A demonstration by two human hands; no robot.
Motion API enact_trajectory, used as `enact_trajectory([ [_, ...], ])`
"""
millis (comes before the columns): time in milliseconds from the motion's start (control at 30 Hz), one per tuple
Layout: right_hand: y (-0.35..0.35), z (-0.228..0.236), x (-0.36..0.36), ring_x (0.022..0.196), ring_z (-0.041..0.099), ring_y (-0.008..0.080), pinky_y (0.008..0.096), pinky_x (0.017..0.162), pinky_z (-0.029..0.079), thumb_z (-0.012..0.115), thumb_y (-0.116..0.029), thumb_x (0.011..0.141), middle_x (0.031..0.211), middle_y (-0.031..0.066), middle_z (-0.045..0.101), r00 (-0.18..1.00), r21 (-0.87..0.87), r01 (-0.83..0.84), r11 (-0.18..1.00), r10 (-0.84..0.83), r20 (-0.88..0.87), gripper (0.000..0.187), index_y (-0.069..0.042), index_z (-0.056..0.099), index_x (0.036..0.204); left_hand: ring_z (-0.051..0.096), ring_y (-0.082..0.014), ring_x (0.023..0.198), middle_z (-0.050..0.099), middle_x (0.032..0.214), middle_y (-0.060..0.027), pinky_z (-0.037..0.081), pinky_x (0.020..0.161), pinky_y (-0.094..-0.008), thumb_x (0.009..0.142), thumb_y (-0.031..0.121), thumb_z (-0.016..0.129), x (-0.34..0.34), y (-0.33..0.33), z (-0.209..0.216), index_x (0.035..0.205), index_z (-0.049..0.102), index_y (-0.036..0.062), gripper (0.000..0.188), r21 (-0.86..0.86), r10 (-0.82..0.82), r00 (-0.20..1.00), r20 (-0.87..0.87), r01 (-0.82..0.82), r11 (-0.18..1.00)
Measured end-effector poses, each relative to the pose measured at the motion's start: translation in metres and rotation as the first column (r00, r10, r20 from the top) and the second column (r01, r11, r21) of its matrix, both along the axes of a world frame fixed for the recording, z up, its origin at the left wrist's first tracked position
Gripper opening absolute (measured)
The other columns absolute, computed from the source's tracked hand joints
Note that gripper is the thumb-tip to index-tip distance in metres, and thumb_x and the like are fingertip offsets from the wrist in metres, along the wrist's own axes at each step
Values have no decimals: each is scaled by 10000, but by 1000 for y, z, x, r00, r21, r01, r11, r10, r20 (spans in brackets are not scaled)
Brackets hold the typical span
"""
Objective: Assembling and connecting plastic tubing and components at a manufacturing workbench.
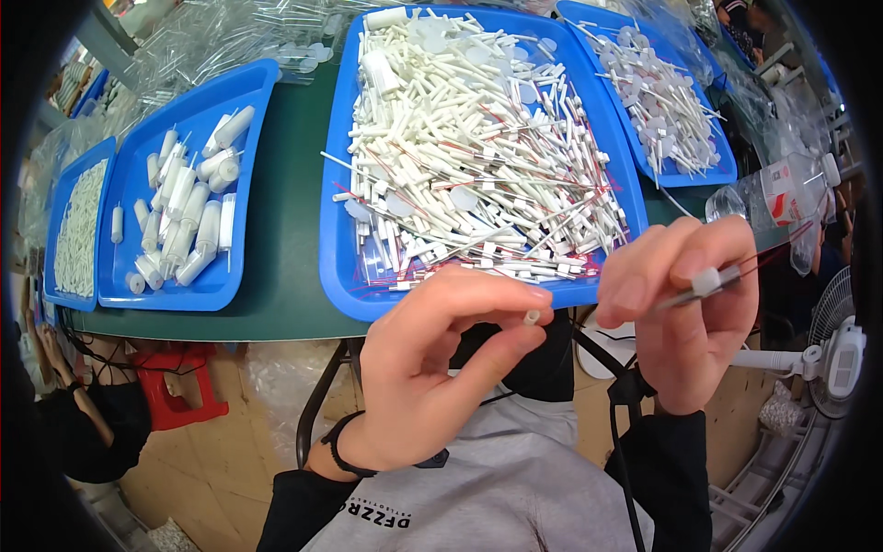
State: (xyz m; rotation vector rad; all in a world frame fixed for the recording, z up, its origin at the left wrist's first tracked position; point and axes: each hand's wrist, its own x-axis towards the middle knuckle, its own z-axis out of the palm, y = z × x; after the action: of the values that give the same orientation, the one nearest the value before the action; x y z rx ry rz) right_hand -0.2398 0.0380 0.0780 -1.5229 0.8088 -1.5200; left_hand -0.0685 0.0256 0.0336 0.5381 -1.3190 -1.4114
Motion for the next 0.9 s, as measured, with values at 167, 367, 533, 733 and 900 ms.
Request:
enact_trajectory([
  [167,-3,-4,3,649,607,215,345,576,527,533,-82,953,821,153,603,999,-67,-25,997,26,18,142,-31,427,1033,640,-199,809,629,928,-142,527,721,-302,776,-135,670,2,2,-5,1006,572,-62,260,-61,23,998,58,-19,998],
  [367,-4,-7,6,640,621,225,349,606,543,526,-52,946,801,168,622,999,-78,33,996,-35,-25,129,-22,431,1028,636,-168,791,664,902,-121,498,689,-265,747,-104,720,0,4,-5,961,630,-51,238,-16,80,995,60,-79,997],
  [533,-4,-12,4,784,624,243,377,740,516,599,-37,877,864,174,630,996,-39,31,999,-34,-77,153,-15,486,978,638,-186,763,670,864,-118,494,670,-267,740,-84,729,-1,2,-5,941,638,-36,226,-60,116,987,112,-110,992],
  [733,-11,-8,-8,940,593,237,365,859,457,643,-14,789,1011,172,607,915,0,-78,997,72,-397,167,3,591,946,636,-201,729,669,834,-110,491,651,-278,725,-81,729,1,-4,-1,908,655,-25,205,-260,259,943,209,-202,944],
  [900,-8,-6,-3,889,597,221,331,806,462,645,-39,801,1002,159,608,958,70,-29,997,47,-283,148,20,637,937,632,-200,718,668,821,-105,483,642,-279,717,-81,725,4,-6,-3,897,660,-20,200,-301,287,931,227,-213,929],
])
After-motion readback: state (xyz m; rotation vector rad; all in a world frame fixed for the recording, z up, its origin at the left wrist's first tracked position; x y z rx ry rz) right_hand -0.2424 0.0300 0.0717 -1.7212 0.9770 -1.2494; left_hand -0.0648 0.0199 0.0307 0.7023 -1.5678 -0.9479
